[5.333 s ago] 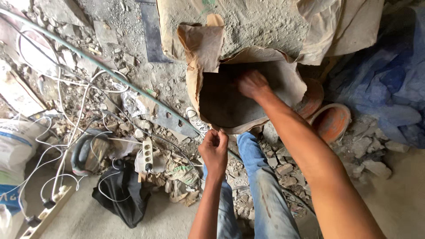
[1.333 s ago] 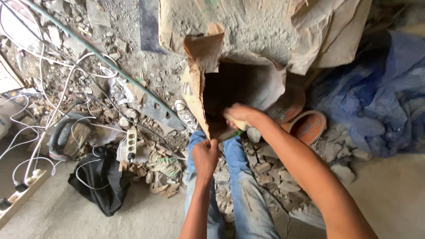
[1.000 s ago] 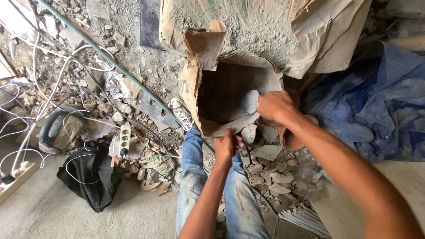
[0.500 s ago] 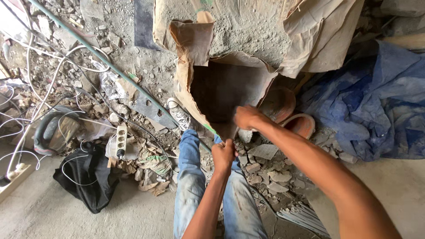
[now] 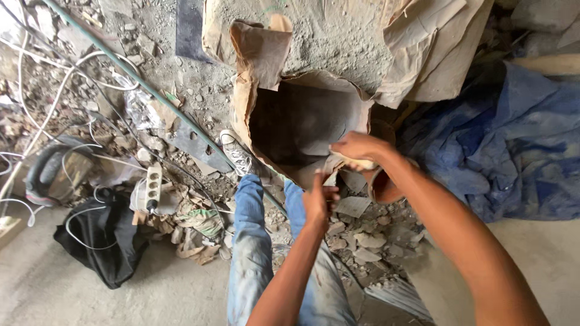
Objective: The person scoops cement powder from a large paper bag and transfers it into two small circular containers using a trowel.
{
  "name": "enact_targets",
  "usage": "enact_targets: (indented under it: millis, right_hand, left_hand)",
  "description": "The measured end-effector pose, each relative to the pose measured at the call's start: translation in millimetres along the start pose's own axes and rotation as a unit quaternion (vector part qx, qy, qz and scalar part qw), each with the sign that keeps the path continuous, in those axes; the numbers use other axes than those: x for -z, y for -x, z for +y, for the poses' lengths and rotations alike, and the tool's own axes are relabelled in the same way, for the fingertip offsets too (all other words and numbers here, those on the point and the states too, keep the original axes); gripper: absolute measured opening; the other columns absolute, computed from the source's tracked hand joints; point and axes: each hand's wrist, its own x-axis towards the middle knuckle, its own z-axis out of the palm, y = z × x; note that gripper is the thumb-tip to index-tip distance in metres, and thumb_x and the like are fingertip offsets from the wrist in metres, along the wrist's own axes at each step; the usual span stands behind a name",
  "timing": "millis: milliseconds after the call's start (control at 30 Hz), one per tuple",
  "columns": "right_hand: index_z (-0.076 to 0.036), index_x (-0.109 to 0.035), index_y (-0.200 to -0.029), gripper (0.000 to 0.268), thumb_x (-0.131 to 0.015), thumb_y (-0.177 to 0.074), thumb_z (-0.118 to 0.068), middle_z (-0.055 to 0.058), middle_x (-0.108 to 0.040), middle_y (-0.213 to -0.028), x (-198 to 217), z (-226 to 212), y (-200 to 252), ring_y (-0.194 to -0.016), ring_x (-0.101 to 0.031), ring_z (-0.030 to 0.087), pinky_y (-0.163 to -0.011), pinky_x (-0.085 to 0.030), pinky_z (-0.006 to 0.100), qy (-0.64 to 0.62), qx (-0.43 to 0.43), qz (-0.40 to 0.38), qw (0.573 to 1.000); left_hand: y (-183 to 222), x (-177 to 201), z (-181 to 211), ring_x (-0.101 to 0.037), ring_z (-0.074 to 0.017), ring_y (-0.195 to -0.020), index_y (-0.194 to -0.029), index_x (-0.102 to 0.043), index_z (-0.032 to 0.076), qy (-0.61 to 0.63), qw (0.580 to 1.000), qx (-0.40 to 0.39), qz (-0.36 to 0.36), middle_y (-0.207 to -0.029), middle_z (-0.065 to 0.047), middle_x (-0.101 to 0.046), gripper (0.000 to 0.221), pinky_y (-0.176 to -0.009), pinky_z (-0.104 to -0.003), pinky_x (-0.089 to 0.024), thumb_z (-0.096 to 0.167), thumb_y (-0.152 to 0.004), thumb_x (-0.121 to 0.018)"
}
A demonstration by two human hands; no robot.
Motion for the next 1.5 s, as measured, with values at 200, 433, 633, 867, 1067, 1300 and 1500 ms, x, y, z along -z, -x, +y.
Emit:
enact_targets:
  millis: [200, 433, 633, 867, 1067, 1300, 1500]
  right_hand:
    - [-0.016, -0.081, -0.099, 0.02, -0.061, -0.098, -0.014, 0.012, -0.081, -0.1, 22.5, -13.0, 17.2, -0.087, -0.077, 0.027, -0.066, -0.059, 0.04, 0.626, 0.102, 0.274, 0.723]
    - [-0.013, -0.078, -0.097, 0.02, -0.061, -0.091, -0.02, 0.013, -0.078, -0.1, 8.3, -0.7, -23.1, -0.098, -0.075, 0.031, -0.083, -0.057, 0.043, 0.572, 0.15, 0.235, 0.771]
    - [-0.007, -0.078, -0.103, 0.025, -0.061, -0.089, -0.019, 0.022, -0.073, -0.11, -15.7, -6.6, -36.2, -0.107, -0.072, 0.037, -0.092, -0.058, 0.046, 0.461, 0.054, 0.215, 0.859]
    - [-0.006, -0.075, -0.112, 0.038, -0.065, -0.094, -0.037, 0.023, -0.071, -0.117, -40.6, -8.4, -14.5, -0.114, -0.067, 0.04, -0.098, -0.054, 0.049, 0.37, 0.037, 0.177, 0.912]
    - [0.0, -0.075, -0.108, 0.044, -0.064, -0.096, -0.041, 0.027, -0.071, -0.111, -31.4, -3.5, 13.4, -0.109, -0.069, 0.041, -0.095, -0.054, 0.05, 0.282, 0.028, 0.164, 0.945]
    - [-0.005, -0.076, -0.104, 0.037, -0.064, -0.094, -0.038, 0.026, -0.075, -0.098, -40.0, -0.3, 49.7, -0.095, -0.072, 0.042, -0.084, -0.055, 0.052, 0.208, 0.127, 0.202, 0.949]
    - [-0.002, -0.065, -0.124, 0.045, -0.06, -0.101, -0.04, 0.021, -0.077, -0.095, -56.1, -2.8, 38.5, -0.091, -0.074, 0.039, -0.077, -0.058, 0.052, 0.331, 0.081, 0.278, 0.898]
  left_hand:
    - [-37.2, -57.0, -35.9, -0.047, -0.0105, -0.045, -0.083, -0.067, 0.01, 0.171, 0.985, 0.032, 0.021, -0.062, 0.0, -0.059, 0.05, -0.042, -0.027, -0.026, 0.055, -0.099, -0.055]
    - [-45.2, -49.5, -40.8, -0.052, -0.0139, -0.043, -0.07, -0.067, 0.002, 0.094, 0.993, -0.065, 0.039, -0.058, -0.006, -0.062, 0.03, -0.041, -0.03, -0.037, 0.021, -0.093, -0.06]
    - [-49.6, -46.3, -47.4, -0.05, -0.0129, -0.041, -0.068, -0.065, 0.004, 0.05, 0.994, -0.087, 0.033, -0.057, -0.004, -0.061, 0.029, -0.039, -0.03, -0.036, 0.021, -0.092, -0.063]
    - [-47.2, -36.2, -43.6, -0.05, -0.0135, -0.04, -0.066, -0.065, 0.001, -0.023, 0.994, -0.109, 0.015, -0.055, -0.005, -0.061, 0.035, -0.039, -0.03, -0.035, 0.022, -0.094, -0.062]
    - [-17.6, -4.3, -13.2, -0.058, -0.0118, -0.048, -0.074, -0.075, 0.01, 0.003, 0.994, -0.111, -0.007, -0.064, -0.001, -0.072, 0.038, -0.043, -0.03, -0.04, 0.042, -0.093, -0.064]
    - [42.5, 68.5, 100.0, -0.049, -0.0137, -0.046, -0.058, -0.066, -0.002, -0.176, 0.923, -0.265, 0.218, -0.05, -0.003, -0.057, 0.066, -0.048, -0.032, -0.036, 0.054, -0.093, -0.069]
    - [57.4, 96.4, 137.7, -0.063, -0.0213, -0.049, -0.067, -0.071, 0.001, -0.405, 0.737, -0.445, 0.308, -0.057, -0.012, -0.066, 0.039, -0.053, -0.035, -0.048, 0.033, -0.089, -0.076]
